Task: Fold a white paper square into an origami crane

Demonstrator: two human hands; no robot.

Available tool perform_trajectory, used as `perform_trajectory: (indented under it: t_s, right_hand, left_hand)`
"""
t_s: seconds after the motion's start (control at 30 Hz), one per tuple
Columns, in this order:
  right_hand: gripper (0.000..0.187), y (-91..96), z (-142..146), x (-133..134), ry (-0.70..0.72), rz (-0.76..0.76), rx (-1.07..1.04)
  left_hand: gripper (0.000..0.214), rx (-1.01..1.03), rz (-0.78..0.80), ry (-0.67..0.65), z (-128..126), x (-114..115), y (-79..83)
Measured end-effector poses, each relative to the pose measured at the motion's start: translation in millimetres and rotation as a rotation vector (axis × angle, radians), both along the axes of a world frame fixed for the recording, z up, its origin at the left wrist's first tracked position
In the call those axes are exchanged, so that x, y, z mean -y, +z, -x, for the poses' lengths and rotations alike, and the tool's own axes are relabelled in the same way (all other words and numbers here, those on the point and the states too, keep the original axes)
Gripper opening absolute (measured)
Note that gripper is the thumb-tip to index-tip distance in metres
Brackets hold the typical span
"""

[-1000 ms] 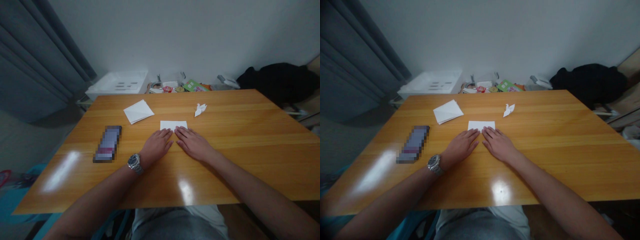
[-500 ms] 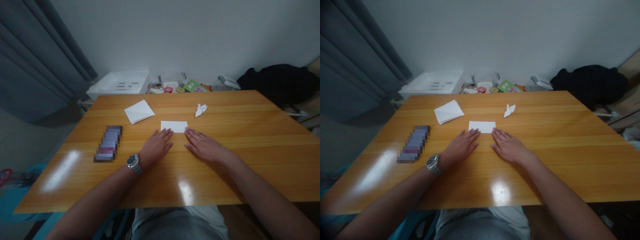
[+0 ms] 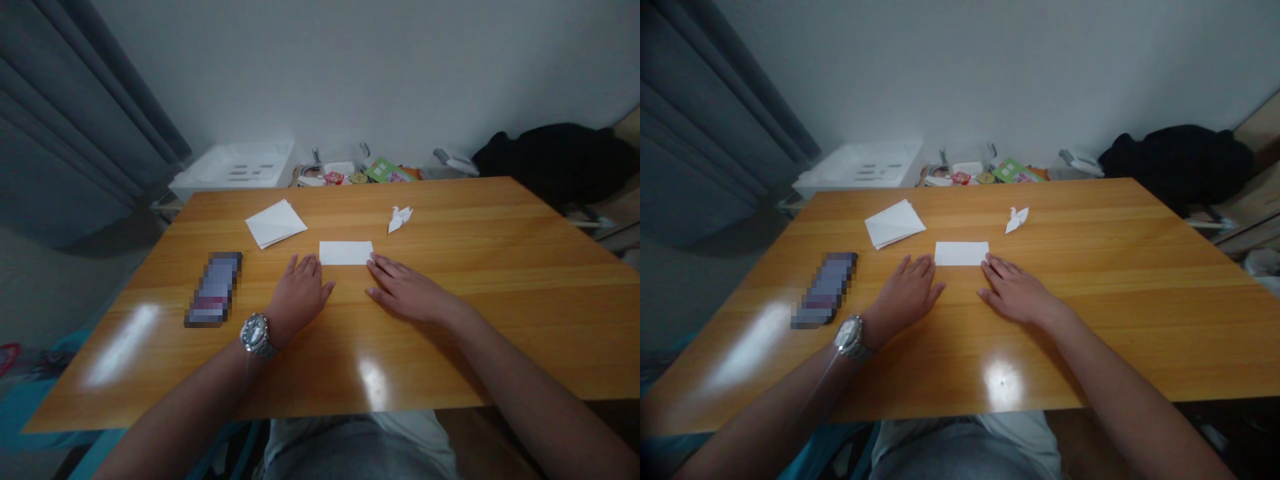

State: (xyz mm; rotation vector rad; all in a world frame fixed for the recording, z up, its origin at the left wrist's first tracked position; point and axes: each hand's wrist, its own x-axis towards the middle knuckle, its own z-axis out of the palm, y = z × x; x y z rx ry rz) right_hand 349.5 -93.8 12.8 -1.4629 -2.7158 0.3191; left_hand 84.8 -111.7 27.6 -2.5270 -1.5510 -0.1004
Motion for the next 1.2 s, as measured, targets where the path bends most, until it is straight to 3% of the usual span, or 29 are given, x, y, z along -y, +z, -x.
perform_trajectory:
  t_s: [0.17, 0.3, 0.4, 0.67, 0.9, 1.1, 1.2]
  right_hand:
    - [0.07, 1.9, -0.3, 0.4, 0.016, -0.037, -0.02]
    - [0.064, 2.9, 2.2, -0.8, 0.047, -0.092, -0.058]
    - [0.059, 4.3, 4.2, -2.9, 0.062, -0.113, -0.095]
    - [0.059, 13.8, -5.7, -6.6, 0.014, -0.014, -0.132]
    - [0.054, 17.8, -8.6, -10.7, 0.068, -0.081, -0.107]
    - [0.043, 25.0, -8.0, -16.5, 0.005, -0.151, -0.285]
    - [0.04, 23.5, -6.0, -16.0, 0.051, -0.139, -0.363]
  left_hand:
    - [0.06, 0.065, -0.02, 0.056, -11.6, 1.8, 0.8]
    - [0.057, 0.141, 0.032, -0.097, -20.2, 3.1, -5.2]
    - [0.056, 0.178, 0.057, -0.138, -24.1, 3.8, -11.6]
    - [0.054, 0.176, 0.055, -0.138, -25.3, 0.9, -14.4]
    - [0.051, 0.182, 0.044, -0.125, -23.7, -2.0, -16.1]
    - [0.042, 0.219, 0.066, -0.174, -19.7, -10.4, -12.5]
    - [0.033, 0.276, 0.097, -0.189, -18.0, -15.8, -10.9]
